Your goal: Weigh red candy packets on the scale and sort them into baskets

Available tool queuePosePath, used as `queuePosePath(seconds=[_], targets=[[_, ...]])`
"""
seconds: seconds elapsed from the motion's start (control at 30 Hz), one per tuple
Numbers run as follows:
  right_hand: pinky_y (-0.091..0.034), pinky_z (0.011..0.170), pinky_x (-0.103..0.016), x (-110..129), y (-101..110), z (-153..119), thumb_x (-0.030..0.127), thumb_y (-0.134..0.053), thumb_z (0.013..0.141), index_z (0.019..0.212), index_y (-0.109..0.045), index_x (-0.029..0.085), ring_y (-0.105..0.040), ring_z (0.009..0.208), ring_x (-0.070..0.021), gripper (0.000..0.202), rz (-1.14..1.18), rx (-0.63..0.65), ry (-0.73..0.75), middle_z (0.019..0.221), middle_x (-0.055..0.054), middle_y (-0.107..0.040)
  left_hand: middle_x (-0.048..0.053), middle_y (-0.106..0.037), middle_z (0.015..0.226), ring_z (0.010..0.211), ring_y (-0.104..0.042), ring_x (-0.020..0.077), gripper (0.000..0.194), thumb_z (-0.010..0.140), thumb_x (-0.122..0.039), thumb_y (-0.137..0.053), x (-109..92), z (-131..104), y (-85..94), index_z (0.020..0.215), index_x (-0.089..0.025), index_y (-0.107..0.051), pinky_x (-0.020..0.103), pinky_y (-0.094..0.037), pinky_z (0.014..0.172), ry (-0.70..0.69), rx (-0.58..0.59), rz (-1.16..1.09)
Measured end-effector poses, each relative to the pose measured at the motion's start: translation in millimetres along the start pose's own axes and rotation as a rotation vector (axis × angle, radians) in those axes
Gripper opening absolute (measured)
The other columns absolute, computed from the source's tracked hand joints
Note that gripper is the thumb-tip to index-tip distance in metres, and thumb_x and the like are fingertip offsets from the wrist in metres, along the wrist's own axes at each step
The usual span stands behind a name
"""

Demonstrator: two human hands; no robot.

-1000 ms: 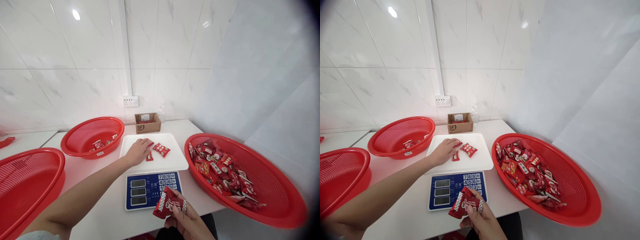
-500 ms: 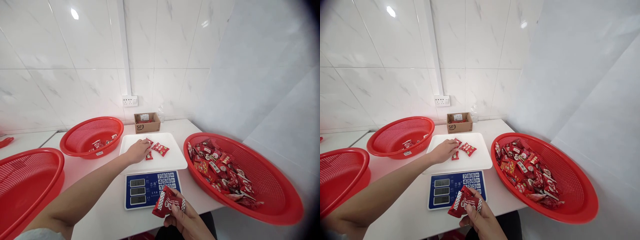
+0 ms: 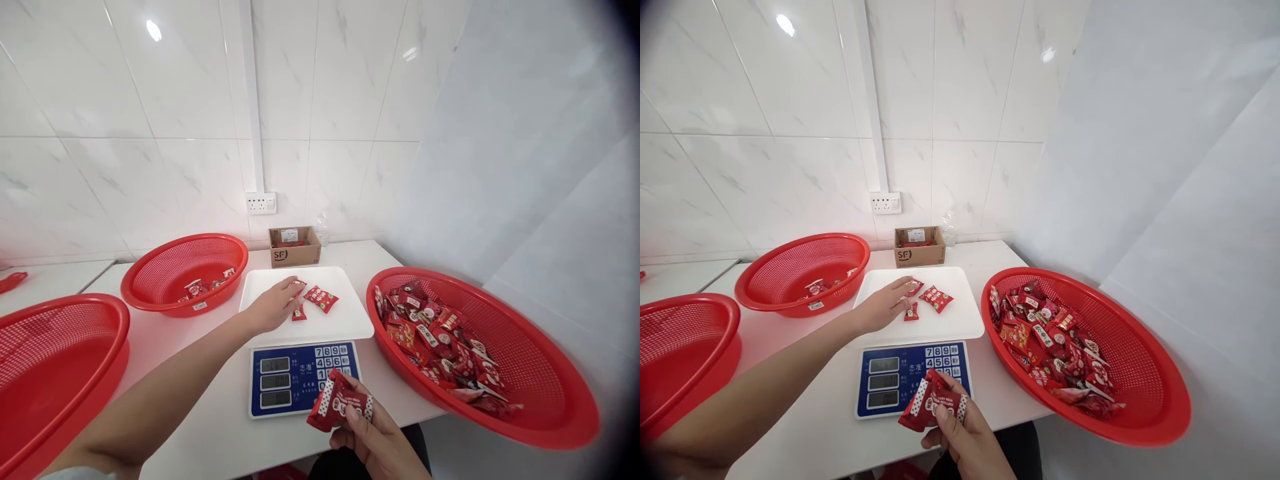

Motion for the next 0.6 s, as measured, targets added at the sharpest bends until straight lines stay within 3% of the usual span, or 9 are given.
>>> queuePosePath(seconds=[0.1, 0.27, 0.33, 0.43, 0.6], targets=[[-0.046, 0.065, -0.031, 6.9, 3.7, 1.1, 0.047, -0.068, 0.073, 0.119, -0.059, 0.026, -0.062, 0.074, -0.0184, 0.051, -0.055, -0.035, 0.06, 0.091, -0.006, -0.068, 0.007, -0.042, 0.141, 0.132, -0.035, 0.022, 0.045, 0.091, -0.044, -0.038, -25.4, -34.3, 2.1, 0.13, -0.023, -0.047, 0.04, -0.026, 0.11, 0.01, -0.088, -0.349], [-0.047, 0.073, -0.036, 13.7, -3.0, 4.0, 0.053, -0.061, 0.077, 0.133, -0.045, 0.029, -0.06, 0.071, -0.0176, 0.063, -0.278, 0.042, 0.119, 0.101, -0.006, -0.067, 0.012, -0.05, 0.133, 0.12, -0.048, 0.0258, 0.069, 0.079, -0.057, -0.054, -66.7, -93.2, -58.2, 0.137, -0.023, -0.036, 0.042, -0.04, 0.098, 0.14, 0.243, -1.198], [-0.044, 0.087, -0.04, 12.1, -9.3, 5.8, 0.054, -0.058, 0.079, 0.137, -0.039, 0.03, -0.06, 0.087, -0.0205, 0.066, -0.406, 0.097, 0.112, 0.113, -0.007, -0.064, 0.012, -0.061, 0.116, 0.106, -0.057, 0.0267, 0.065, 0.075, -0.059, -0.059, -73.5, -106.3, -78.1, 0.126, -0.019, -0.049, 0.043, -0.044, 0.092, 0.205, 0.283, -1.326], [-0.029, 0.105, -0.042, 8.2, -19.3, 8.0, 0.053, -0.053, 0.082, 0.141, -0.034, 0.028, -0.046, 0.119, -0.0242, 0.066, -0.551, 0.143, 0.127, 0.129, -0.008, -0.054, 0.009, -0.067, 0.102, 0.101, -0.059, 0.0254, 0.053, 0.075, -0.057, -0.061, -70.0, -116.3, -91.3, 0.11, -0.017, -0.062, 0.041, -0.041, 0.093, 0.314, 0.215, -1.39], [-0.025, 0.108, -0.039, 1.7, -29.4, 11.0, 0.054, -0.049, 0.085, 0.141, -0.034, 0.025, -0.041, 0.127, -0.0235, 0.065, -0.581, 0.082, 0.165, 0.133, -0.008, -0.052, 0.008, -0.067, 0.109, 0.107, -0.057, 0.0263, 0.052, 0.072, -0.059, -0.062, -59.7, -125.5, -94.4, 0.107, -0.02, -0.064, 0.041, -0.038, 0.099, 0.411, 0.141, -1.471]])
Point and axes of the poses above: each hand's wrist, its own z-axis towards the middle knuckle, its own y-axis out of the back of the hand, x = y × z, the point moved 6 cm from there along z, towards the middle knuckle
